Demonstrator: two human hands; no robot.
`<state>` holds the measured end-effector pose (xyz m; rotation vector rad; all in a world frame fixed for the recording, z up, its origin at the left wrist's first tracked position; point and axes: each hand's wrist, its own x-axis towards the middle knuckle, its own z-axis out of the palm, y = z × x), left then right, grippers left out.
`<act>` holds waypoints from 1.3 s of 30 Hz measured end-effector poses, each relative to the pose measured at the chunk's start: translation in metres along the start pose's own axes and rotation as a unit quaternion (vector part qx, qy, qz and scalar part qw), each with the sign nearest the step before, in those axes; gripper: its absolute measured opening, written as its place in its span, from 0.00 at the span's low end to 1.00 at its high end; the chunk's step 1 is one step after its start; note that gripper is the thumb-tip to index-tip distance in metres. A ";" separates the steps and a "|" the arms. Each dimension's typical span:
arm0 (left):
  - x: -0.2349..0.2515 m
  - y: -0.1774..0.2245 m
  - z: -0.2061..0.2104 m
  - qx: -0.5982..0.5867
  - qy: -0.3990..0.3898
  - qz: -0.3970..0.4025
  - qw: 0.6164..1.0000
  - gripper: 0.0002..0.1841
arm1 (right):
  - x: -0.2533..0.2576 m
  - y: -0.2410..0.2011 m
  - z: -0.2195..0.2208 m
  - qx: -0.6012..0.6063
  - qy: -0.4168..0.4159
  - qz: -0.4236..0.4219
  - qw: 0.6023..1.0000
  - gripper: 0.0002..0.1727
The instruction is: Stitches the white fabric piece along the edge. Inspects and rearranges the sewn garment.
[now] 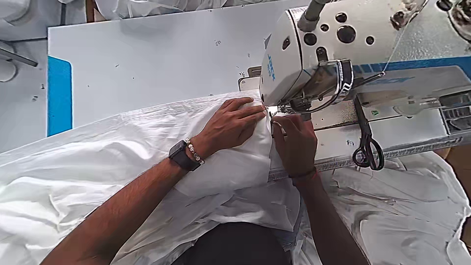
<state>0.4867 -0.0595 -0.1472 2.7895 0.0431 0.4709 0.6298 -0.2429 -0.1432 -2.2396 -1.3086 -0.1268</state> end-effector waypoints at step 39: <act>-0.006 0.037 0.010 0.103 0.024 -0.060 0.993 0.20 | -0.060 -0.056 -0.030 0.231 -0.093 0.232 0.940 0.28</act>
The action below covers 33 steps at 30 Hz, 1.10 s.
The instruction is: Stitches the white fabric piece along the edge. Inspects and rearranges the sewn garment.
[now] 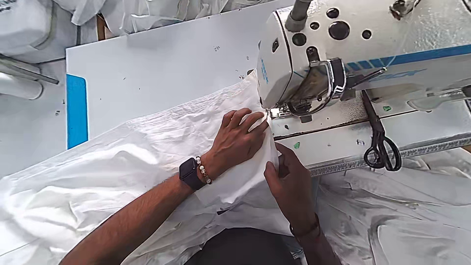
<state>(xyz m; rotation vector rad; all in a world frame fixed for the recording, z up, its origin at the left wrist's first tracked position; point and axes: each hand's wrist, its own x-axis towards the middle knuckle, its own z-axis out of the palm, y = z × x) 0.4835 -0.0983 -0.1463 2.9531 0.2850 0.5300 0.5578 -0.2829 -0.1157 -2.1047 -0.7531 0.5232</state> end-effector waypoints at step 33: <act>-0.017 0.004 0.001 -0.085 -0.026 0.017 0.996 0.19 | -0.051 0.038 -0.046 -0.185 -0.187 -0.261 0.929 0.09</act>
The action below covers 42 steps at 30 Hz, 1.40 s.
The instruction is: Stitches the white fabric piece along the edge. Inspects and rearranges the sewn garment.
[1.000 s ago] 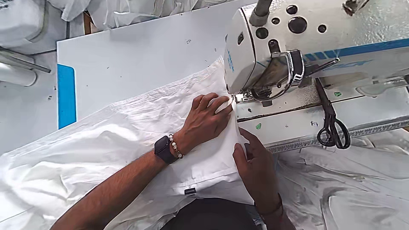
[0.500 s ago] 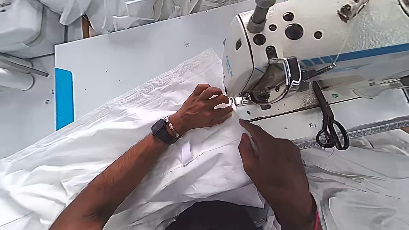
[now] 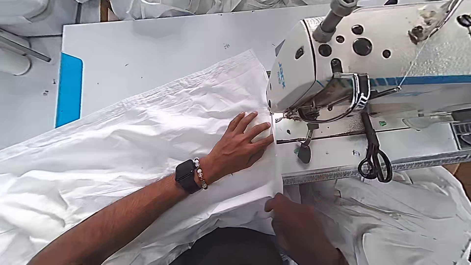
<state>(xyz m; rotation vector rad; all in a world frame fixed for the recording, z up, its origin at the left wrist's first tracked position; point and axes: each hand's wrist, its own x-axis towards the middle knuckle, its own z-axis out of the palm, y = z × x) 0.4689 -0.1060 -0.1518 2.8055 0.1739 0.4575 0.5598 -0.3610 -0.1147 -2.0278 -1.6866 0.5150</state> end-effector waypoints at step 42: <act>0.013 0.001 -0.009 -0.008 -0.030 0.035 0.999 0.20 | 0.025 0.006 0.015 -0.085 0.164 0.091 0.979 0.20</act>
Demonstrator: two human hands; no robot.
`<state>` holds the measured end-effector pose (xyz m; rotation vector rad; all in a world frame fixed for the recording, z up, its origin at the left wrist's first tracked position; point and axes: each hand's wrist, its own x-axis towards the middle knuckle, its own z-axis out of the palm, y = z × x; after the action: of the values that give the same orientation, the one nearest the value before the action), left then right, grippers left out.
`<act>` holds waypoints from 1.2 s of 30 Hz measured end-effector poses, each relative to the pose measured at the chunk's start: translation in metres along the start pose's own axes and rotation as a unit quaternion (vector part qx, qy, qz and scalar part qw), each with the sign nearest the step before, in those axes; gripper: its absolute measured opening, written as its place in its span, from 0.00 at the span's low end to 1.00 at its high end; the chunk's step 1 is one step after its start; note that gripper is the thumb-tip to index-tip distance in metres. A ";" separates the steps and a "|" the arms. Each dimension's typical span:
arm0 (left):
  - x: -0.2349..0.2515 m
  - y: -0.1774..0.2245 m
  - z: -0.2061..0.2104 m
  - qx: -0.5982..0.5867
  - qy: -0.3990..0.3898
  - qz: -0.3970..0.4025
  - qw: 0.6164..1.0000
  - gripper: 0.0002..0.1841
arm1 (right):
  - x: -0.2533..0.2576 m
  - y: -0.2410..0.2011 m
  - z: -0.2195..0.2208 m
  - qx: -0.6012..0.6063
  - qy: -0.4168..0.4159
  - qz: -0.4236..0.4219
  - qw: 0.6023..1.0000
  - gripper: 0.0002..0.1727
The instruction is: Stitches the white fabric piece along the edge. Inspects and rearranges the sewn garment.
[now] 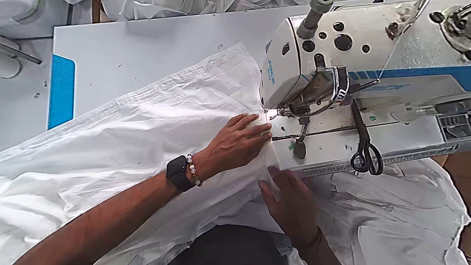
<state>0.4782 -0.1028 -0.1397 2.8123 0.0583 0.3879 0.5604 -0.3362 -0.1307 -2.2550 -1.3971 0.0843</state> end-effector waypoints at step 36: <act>-0.006 -0.004 0.004 -0.004 0.018 0.030 0.999 0.19 | 0.043 0.012 0.004 -0.062 -0.005 0.016 0.998 0.22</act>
<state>0.4738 -0.1004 -0.1456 2.8040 -0.0210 0.4512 0.5894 -0.3025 -0.1308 -2.3815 -1.4081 0.0200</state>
